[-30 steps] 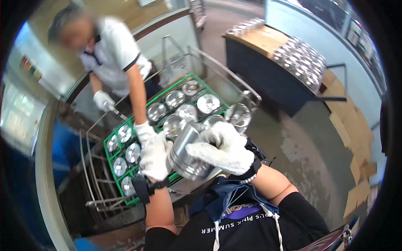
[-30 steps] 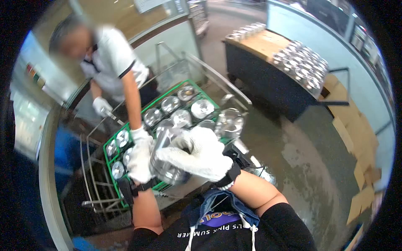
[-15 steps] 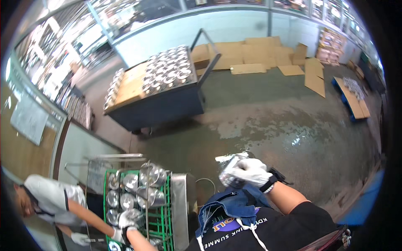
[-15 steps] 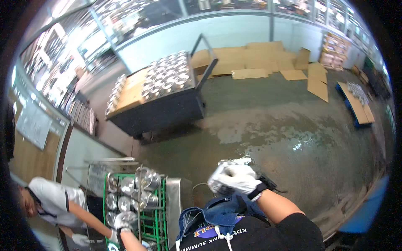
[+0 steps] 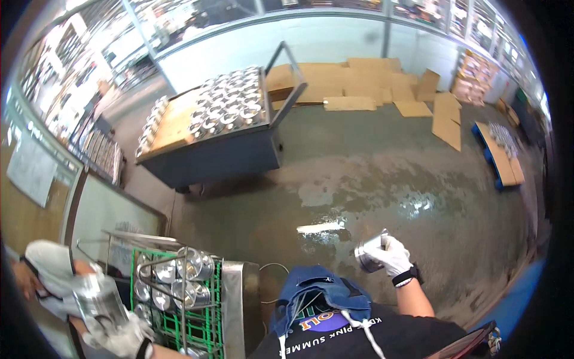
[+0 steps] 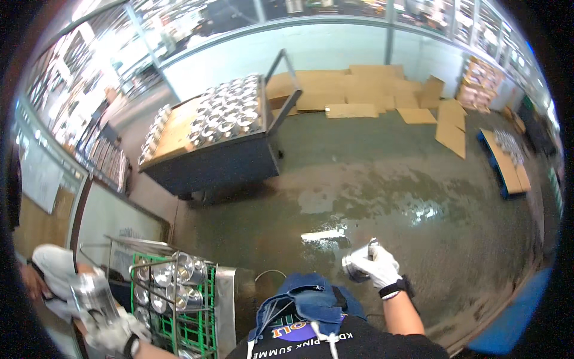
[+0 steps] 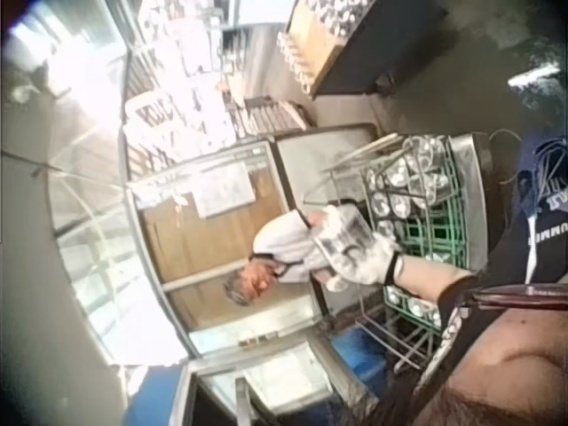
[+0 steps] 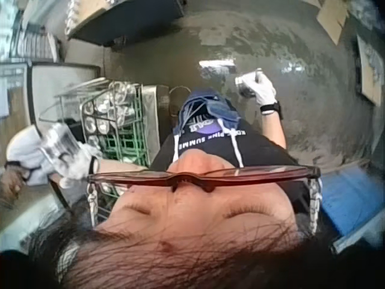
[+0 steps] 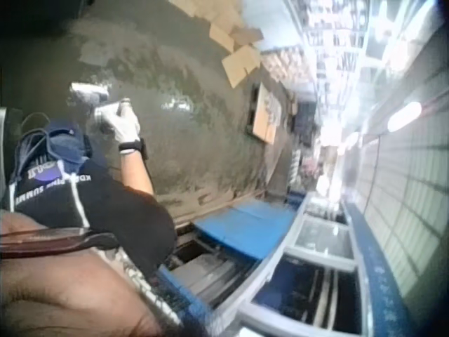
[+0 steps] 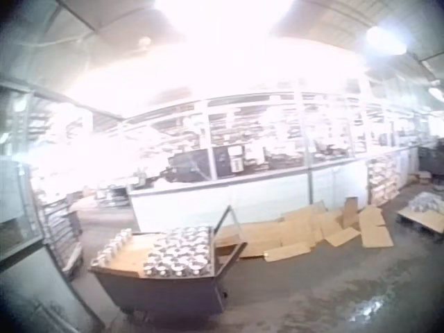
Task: Operator loads metal engine pistons into a green washing rack, monitors the industrial cleaning machine, and затем unloads the cleaned pistons onto a table.
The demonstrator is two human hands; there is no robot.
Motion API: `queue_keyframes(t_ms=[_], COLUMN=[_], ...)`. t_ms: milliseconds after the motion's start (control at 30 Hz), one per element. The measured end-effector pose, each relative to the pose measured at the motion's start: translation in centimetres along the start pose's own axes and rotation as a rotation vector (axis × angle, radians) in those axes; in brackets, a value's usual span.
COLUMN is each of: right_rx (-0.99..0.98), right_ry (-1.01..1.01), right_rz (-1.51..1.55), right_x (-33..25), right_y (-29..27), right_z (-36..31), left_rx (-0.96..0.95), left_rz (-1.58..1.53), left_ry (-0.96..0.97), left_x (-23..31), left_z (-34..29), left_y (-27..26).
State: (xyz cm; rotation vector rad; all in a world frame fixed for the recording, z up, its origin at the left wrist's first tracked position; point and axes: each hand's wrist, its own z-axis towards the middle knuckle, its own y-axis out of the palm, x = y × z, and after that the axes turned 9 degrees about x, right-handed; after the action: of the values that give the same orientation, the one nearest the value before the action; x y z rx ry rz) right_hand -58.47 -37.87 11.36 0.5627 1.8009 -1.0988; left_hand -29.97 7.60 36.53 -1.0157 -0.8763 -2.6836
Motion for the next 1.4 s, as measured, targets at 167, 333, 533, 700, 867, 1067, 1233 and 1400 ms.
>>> queue_keyframes(t_ms=[167,333,533,700,867,1067,1233,1400], right_rx=[-0.309,-0.393,-0.196,-0.012,-0.102,-0.358,-0.513,-0.801], right_ry=[0.039,-0.005,0.054,0.085,0.233,0.23,0.011,-0.015], right_rz=[0.4,0.378,0.262,0.375,0.361,0.377,0.008,0.295], right_x=[-5.9,-9.8,-11.0,-9.1,-6.0,-13.0,-23.7,-29.2], right_y=[4.9,8.3,7.9,7.0,8.1,15.1,22.1,32.0], right_z=[5.1,12.3,19.7,24.0,30.6,38.5,42.6,46.0], left_rx=[0.069,-0.217,-0.181,-0.301,-0.186,-0.103,0.035,0.157], left_rz=[-0.283,-0.381,-0.436,-0.305,-0.123,-0.129,0.047,0.022], left_ry=[-0.169,-0.55,-0.964,-1.071,-1.157,-1.246,-1.236,-1.292], left_x=[-2.4,-4.9,-13.2,-22.4,-29.2,-34.9,-38.1,-40.2], left_z=[-3.8,-7.3,-11.2,-13.1,-15.5,-16.0,-15.9,-12.6], left_y=[6.8,14.0,21.3,25.7,27.8,29.1,29.8,30.0])
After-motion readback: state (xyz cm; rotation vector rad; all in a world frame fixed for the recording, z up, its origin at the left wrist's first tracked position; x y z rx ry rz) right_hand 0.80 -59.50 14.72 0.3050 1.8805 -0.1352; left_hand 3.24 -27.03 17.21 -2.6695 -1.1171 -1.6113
